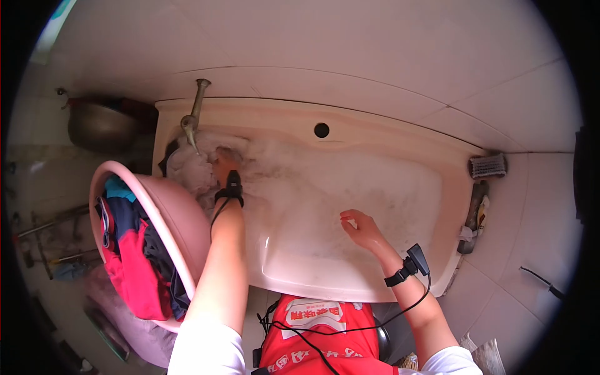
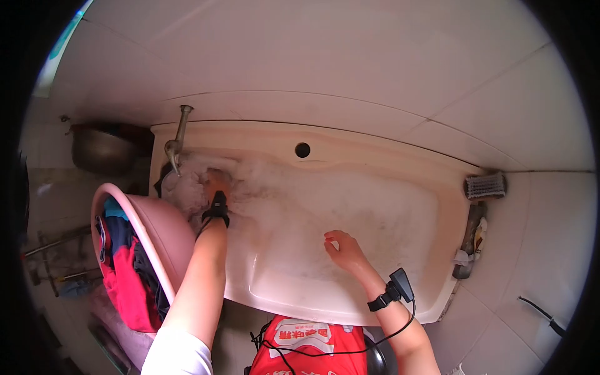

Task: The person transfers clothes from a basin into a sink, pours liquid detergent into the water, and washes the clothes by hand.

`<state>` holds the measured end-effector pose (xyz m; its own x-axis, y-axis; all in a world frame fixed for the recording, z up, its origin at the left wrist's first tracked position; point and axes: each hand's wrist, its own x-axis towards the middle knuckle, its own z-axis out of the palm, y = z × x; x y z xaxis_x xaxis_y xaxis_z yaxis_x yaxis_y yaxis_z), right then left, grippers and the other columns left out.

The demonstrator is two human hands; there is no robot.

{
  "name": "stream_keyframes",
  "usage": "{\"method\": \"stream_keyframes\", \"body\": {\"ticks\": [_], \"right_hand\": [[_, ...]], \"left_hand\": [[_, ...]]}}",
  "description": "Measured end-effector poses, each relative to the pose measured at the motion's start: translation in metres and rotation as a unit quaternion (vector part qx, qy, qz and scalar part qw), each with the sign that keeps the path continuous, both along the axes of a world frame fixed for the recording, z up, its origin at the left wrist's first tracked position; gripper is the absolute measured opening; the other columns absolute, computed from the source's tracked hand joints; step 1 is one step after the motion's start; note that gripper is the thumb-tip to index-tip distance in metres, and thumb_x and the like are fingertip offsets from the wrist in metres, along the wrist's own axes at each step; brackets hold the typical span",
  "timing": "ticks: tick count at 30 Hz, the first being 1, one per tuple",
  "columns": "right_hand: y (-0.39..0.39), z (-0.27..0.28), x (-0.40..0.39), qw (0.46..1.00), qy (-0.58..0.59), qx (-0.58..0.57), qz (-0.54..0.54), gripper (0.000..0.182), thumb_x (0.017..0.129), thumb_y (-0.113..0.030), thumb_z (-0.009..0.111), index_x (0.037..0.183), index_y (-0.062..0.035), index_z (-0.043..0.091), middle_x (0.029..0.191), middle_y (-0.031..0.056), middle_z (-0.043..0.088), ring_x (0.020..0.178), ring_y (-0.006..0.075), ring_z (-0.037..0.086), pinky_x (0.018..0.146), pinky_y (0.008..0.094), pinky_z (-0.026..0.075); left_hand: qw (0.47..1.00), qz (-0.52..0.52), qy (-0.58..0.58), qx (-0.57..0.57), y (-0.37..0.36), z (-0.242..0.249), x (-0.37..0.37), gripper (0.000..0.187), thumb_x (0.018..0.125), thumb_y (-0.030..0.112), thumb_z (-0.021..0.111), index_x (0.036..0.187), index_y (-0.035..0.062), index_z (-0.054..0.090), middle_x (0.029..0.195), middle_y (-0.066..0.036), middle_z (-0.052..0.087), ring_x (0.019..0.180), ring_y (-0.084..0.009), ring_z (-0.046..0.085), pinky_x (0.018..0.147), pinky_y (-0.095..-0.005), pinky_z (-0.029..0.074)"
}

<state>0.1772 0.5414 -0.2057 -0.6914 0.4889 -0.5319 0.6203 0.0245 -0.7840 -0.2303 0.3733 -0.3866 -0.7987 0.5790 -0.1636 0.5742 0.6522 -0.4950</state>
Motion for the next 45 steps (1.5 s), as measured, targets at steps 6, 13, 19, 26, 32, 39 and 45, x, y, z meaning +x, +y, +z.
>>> {"method": "stream_keyframes", "body": {"ticks": [6,13,19,26,32,39,45], "right_hand": [[0.000,0.003,0.034,0.999,0.006,0.008,-0.034,0.026,0.083,-0.018,0.056,0.102,-0.0020,0.061,0.093,0.0122,0.065,0.073,0.0222,0.061,0.063,0.0304,0.046],[-0.009,0.019,0.066,0.998,0.006,-0.024,-0.063,0.028,0.083,-0.019,0.056,0.105,-0.0008,0.060,0.093,0.0132,0.066,0.085,0.0222,0.063,0.072,0.0304,0.048],[-0.022,0.036,0.063,0.996,0.052,-0.047,-0.055,0.027,0.086,-0.017,0.056,0.106,0.0006,0.058,0.092,0.0142,0.065,0.086,0.0205,0.063,0.074,0.0292,0.049],[-0.029,0.077,0.025,0.994,0.102,-0.049,0.015,0.027,0.086,-0.015,0.055,0.107,0.0014,0.058,0.094,0.0139,0.065,0.084,0.0205,0.062,0.071,0.0291,0.049],[-0.026,0.088,-0.054,0.984,0.166,0.023,0.052,0.028,0.086,-0.016,0.055,0.107,0.0021,0.059,0.100,0.0148,0.064,0.089,0.0216,0.062,0.076,0.0301,0.049],[-0.029,0.129,-0.209,0.962,0.224,0.127,0.087,0.039,0.087,-0.024,0.048,0.112,0.0048,0.056,0.100,0.0182,0.063,0.094,0.0253,0.061,0.082,0.0322,0.045],[-0.043,0.120,-0.275,0.950,0.246,0.174,0.080,0.036,0.085,-0.025,0.047,0.102,0.0044,0.057,0.085,0.0168,0.063,0.080,0.0244,0.061,0.072,0.0330,0.046]], "left_hand": [[0.995,0.024,0.019,0.094,-0.029,-0.051,-0.043,0.034,0.089,0.019,0.045,0.119,0.0023,0.048,0.113,-0.019,0.056,0.097,-0.0284,0.057,0.088,-0.0375,0.042],[0.997,-0.073,-0.002,-0.024,-0.001,0.017,-0.009,0.028,0.084,0.023,0.052,0.104,0.0090,0.066,0.116,-0.013,0.056,0.115,-0.0346,0.046,0.094,-0.0547,0.033],[0.977,-0.135,-0.143,-0.080,0.038,0.148,0.084,0.027,0.079,0.020,0.056,0.100,0.0078,0.068,0.108,-0.013,0.060,0.109,-0.0383,0.049,0.092,-0.0638,0.027],[0.944,-0.198,-0.248,-0.090,0.107,0.307,0.208,0.027,0.073,0.017,0.062,0.095,0.0064,0.070,0.098,-0.014,0.065,0.103,-0.0426,0.052,0.089,-0.0743,0.019],[0.940,-0.230,-0.251,0.006,0.044,0.475,0.218,0.021,0.071,0.016,0.062,0.087,0.0044,0.070,0.084,-0.013,0.066,0.106,-0.0424,0.048,0.088,-0.0795,0.012],[0.964,-0.166,-0.162,0.128,-0.109,0.568,0.194,0.022,0.075,0.022,0.064,0.087,0.0035,0.064,0.106,-0.014,0.054,0.113,-0.0343,0.045,0.095,-0.0684,0.021],[0.960,-0.029,-0.119,0.250,-0.213,0.566,0.176,0.031,0.077,0.025,0.063,0.095,-0.0002,0.062,0.114,-0.017,0.055,0.116,-0.0342,0.045,0.097,-0.0645,0.024]]}}
